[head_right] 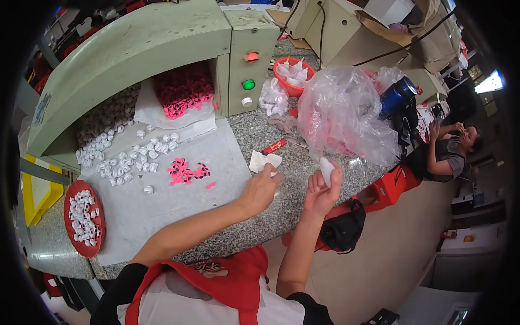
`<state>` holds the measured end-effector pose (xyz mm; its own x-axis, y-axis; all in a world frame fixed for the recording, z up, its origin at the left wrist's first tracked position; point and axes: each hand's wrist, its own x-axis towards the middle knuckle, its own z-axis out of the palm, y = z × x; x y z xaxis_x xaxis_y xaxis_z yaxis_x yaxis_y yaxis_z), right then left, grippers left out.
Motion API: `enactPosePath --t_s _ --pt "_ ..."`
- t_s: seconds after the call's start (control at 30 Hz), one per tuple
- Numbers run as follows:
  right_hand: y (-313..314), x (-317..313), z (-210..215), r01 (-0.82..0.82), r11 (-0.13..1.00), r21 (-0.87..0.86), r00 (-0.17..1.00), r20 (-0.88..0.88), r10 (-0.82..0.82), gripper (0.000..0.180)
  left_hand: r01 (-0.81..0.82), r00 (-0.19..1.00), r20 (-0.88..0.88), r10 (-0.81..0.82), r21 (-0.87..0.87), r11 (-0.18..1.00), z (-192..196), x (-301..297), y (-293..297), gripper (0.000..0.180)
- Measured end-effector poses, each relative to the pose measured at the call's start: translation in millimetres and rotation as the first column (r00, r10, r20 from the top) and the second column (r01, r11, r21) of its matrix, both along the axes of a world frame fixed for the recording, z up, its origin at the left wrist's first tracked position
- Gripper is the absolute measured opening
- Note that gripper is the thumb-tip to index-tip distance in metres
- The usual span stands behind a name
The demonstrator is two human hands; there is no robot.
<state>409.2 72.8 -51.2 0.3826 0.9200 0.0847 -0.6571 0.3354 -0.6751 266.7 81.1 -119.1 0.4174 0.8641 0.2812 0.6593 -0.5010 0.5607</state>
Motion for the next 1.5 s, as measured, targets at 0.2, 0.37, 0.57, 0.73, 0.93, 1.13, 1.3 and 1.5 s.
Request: enactPosePath --t_s 0.2,0.37,0.57,0.73,0.93,1.13,1.3,1.5 --pt "-12.9 -61.1 14.3 -0.195 0.981 -0.006 0.98 0.038 0.195 0.026 0.64 0.317 0.761 0.566 -0.612 0.464 48.6 -125.8 -18.0 0.033" --pt "-25.9 -160.5 40.8 -0.486 0.873 -0.05 0.868 0.09 0.488 0.03 0.605 -0.302 0.756 0.581 -0.319 0.73 72.1 -193.1 -81.0 0.034" --pt "-54.6 -212.3 51.5 -0.46 0.884 -0.082 0.742 0.512 0.433 0.024 0.332 -0.324 0.797 0.509 -0.408 0.85 94.1 -230.1 -118.1 0.035" --pt "-65.0 -216.8 60.3 -0.364 0.929 -0.061 0.707 0.631 0.318 0.025 0.218 -0.204 0.853 0.48 -0.438 0.872 103.2 -237.2 -121.3 0.036" --pt "-69.0 -214.3 64.7 -0.289 0.957 0.002 0.689 0.695 0.206 0.028 0.156 -0.222 0.822 0.524 -0.5 0.852 110.9 -237.7 -113.7 0.036" --pt "-76.2 -208.0 67.9 -0.428 0.902 0.06 0.561 0.8 0.213 0.028 -0.267 0.215 0.853 0.476 -0.418 0.869 107.6 -233.1 -123.5 0.041" --pt "-67.6 -214.4 70.7 -0.478 0.808 0.344 0.467 0.879 -0.097 0.027 -0.445 0.412 0.804 0.429 -0.233 0.865 117.5 -229.3 -124.5 0.04" --pt "-69.5 -214.6 67.3 -0.496 0.791 0.357 0.47 0.877 -0.101 0.026 -0.489 0.315 0.824 0.471 -0.284 0.825 121.1 -223.1 -127.2 0.036"
